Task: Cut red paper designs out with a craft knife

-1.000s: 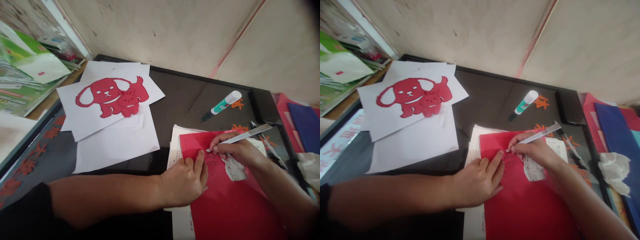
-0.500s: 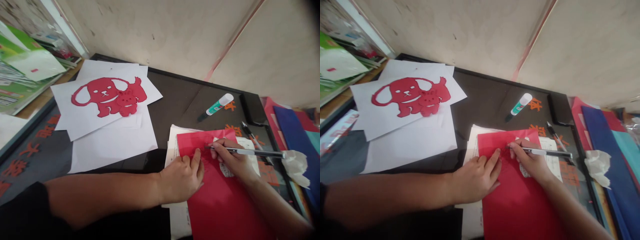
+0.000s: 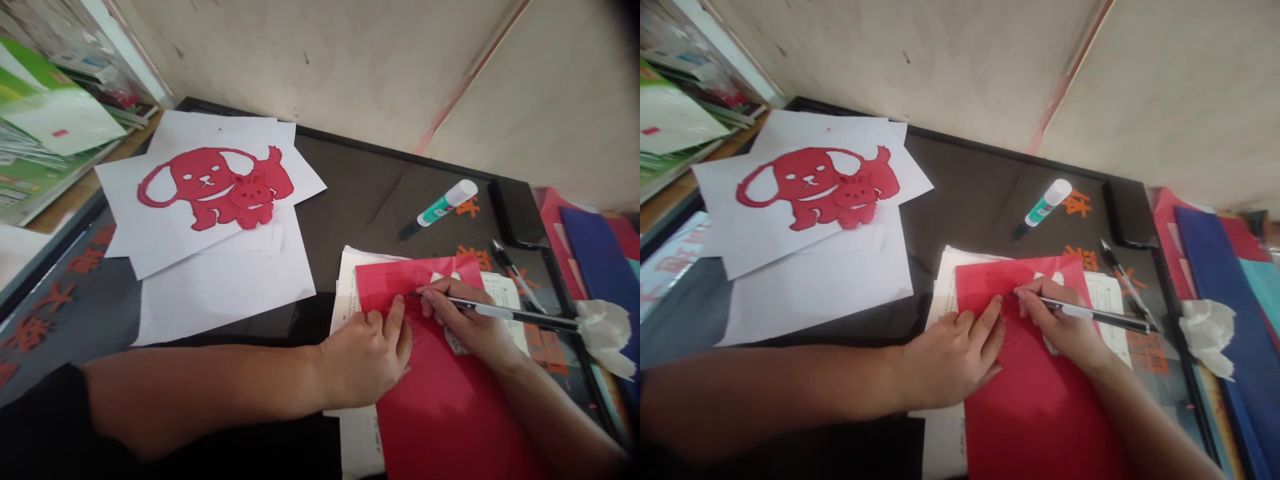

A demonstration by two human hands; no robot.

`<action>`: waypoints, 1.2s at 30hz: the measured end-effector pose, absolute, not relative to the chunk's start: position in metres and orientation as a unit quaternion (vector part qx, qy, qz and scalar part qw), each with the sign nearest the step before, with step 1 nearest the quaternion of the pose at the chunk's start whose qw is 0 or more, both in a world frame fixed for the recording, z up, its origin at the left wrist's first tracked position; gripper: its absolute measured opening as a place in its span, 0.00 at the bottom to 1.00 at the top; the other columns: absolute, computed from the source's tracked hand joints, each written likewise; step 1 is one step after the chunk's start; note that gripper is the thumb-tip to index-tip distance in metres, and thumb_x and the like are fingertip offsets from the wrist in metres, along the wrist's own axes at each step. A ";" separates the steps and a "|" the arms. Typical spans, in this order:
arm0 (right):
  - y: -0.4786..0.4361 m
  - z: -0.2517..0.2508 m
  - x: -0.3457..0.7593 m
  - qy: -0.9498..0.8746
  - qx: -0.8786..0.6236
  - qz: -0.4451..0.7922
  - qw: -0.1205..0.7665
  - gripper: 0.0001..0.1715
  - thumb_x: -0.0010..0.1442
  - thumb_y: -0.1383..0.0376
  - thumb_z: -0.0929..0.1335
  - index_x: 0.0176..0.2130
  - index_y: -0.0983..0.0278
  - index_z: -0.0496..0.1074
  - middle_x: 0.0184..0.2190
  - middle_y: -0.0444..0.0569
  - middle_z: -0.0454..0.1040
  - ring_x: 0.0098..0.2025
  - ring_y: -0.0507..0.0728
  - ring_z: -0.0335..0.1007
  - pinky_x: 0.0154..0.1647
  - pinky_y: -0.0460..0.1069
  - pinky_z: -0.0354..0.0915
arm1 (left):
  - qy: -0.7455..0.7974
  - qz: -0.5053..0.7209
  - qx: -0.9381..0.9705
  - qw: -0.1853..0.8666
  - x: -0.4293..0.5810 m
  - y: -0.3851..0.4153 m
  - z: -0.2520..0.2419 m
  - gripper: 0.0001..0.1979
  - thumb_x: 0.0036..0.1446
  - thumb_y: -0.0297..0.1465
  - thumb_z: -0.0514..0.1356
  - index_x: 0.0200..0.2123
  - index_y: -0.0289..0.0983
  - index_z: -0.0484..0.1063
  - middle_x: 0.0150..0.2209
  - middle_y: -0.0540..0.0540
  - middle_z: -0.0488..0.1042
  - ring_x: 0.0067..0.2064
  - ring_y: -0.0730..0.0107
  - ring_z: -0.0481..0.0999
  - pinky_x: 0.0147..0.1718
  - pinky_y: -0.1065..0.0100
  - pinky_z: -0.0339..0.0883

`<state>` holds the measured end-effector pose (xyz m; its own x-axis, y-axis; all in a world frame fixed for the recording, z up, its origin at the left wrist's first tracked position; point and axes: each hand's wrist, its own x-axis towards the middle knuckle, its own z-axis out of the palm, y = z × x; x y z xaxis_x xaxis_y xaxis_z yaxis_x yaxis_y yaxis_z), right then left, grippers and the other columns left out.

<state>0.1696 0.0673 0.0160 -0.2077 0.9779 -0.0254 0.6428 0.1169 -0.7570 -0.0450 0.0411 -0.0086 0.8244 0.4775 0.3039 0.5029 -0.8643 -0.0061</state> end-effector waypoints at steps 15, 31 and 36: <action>0.060 0.013 0.170 -0.719 -0.574 0.317 0.231 0.13 0.68 0.59 0.64 0.32 0.60 0.70 0.25 0.42 0.71 0.28 0.52 0.67 0.32 0.48 0.63 | -0.267 -0.145 -0.952 0.034 -0.044 0.042 -0.007 0.23 0.66 0.37 0.50 0.52 0.25 0.71 0.58 0.20 0.67 0.30 0.59 0.76 0.24 0.61 0.68; 0.063 0.018 0.170 -0.674 -0.596 0.341 0.274 0.17 0.66 0.57 0.65 0.28 0.60 0.71 0.23 0.43 0.71 0.25 0.51 0.66 0.29 0.47 0.64 | -0.269 -0.126 -0.954 0.029 -0.045 0.042 -0.003 0.23 0.66 0.37 0.50 0.53 0.24 0.71 0.58 0.21 0.67 0.31 0.59 0.76 0.24 0.62 0.68; 0.068 0.017 0.176 -0.672 -0.571 0.376 0.285 0.17 0.63 0.57 0.68 0.25 0.61 0.72 0.22 0.43 0.72 0.27 0.52 0.70 0.34 0.47 0.68 | -0.266 -0.117 -0.956 0.028 -0.044 0.041 -0.003 0.25 0.67 0.38 0.48 0.54 0.24 0.70 0.58 0.21 0.67 0.31 0.59 0.76 0.24 0.62 0.68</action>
<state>0.1764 0.0684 0.0170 -0.1851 0.9816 -0.0470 0.5538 0.0647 -0.8301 -0.0445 0.0409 -0.0028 0.8311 0.5020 0.2393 0.5152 -0.8570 0.0084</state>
